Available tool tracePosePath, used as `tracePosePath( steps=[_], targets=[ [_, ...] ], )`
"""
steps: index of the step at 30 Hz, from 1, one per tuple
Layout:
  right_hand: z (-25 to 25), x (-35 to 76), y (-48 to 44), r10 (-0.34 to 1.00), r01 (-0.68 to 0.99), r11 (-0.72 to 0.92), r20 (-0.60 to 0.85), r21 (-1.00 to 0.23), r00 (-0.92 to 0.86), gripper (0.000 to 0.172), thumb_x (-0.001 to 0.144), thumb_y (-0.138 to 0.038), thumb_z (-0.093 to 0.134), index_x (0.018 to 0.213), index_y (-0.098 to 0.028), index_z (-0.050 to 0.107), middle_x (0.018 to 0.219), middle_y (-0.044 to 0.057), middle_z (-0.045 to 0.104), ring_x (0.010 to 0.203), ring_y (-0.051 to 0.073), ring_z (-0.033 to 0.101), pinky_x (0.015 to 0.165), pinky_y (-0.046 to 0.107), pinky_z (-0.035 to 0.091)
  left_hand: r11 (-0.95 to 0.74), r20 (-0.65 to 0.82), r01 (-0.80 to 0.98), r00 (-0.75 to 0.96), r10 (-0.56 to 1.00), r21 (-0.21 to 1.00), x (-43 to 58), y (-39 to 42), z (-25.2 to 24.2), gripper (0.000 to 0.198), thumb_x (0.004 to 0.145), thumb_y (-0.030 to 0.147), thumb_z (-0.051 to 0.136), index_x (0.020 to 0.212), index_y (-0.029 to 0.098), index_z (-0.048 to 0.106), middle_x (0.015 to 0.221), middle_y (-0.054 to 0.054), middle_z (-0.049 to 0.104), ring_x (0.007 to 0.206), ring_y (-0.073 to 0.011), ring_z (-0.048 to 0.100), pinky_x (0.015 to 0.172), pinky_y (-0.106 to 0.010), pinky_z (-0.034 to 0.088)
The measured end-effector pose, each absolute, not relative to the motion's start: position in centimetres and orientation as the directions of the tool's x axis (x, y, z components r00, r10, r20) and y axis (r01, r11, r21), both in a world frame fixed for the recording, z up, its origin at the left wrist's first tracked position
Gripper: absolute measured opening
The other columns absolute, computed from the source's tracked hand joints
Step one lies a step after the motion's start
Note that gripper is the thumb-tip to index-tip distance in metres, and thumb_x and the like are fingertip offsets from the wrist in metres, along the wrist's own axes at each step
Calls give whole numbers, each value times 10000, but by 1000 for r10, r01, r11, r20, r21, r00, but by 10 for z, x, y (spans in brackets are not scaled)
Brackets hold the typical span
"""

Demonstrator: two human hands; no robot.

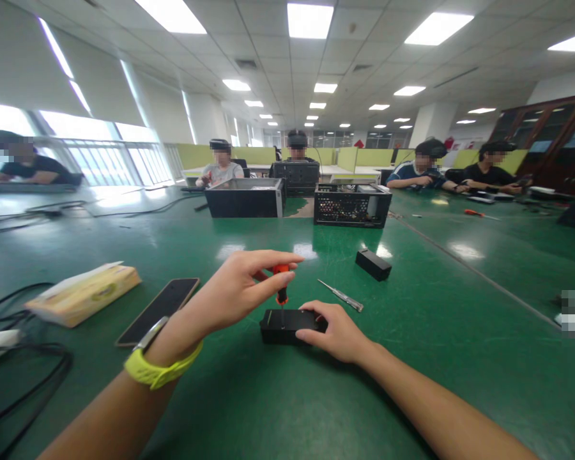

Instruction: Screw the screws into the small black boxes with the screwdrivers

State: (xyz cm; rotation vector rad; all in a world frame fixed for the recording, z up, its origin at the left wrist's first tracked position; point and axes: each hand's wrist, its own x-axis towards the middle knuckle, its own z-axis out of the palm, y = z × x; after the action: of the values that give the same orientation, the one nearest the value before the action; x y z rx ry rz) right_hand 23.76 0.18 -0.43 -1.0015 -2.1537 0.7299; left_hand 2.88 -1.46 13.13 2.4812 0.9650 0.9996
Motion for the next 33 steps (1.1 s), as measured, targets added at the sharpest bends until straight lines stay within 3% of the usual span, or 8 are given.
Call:
tracePosePath(
  steps=[6,13,33],
  targets=[
    [-4,238,2,806,441,549,311,-710,-504,337,803,-361,680,1086,-185,631,923,19,681,816,183,612,748,284,453,-730,567,570,480,669,377,29,-14,130,253,870,235,607,1114,213,671,912,-34,596,833,-155,585,784,-297,477],
    [-3,237,2,807,449,550,308,-704,-504,352,804,-378,676,1096,-188,629,938,29,681,828,193,613,759,298,457,-701,549,550,447,706,454,26,-14,132,374,812,194,641,1177,221,559,958,-15,664,795,-144,623,745,-284,505],
    [-3,239,2,803,444,554,310,-705,-509,371,804,-399,669,1106,-186,633,941,33,686,828,197,618,762,301,468,-685,536,561,438,722,465,28,-14,133,321,810,197,624,1125,209,568,973,-19,690,785,-144,647,676,-253,506]
  ],
)
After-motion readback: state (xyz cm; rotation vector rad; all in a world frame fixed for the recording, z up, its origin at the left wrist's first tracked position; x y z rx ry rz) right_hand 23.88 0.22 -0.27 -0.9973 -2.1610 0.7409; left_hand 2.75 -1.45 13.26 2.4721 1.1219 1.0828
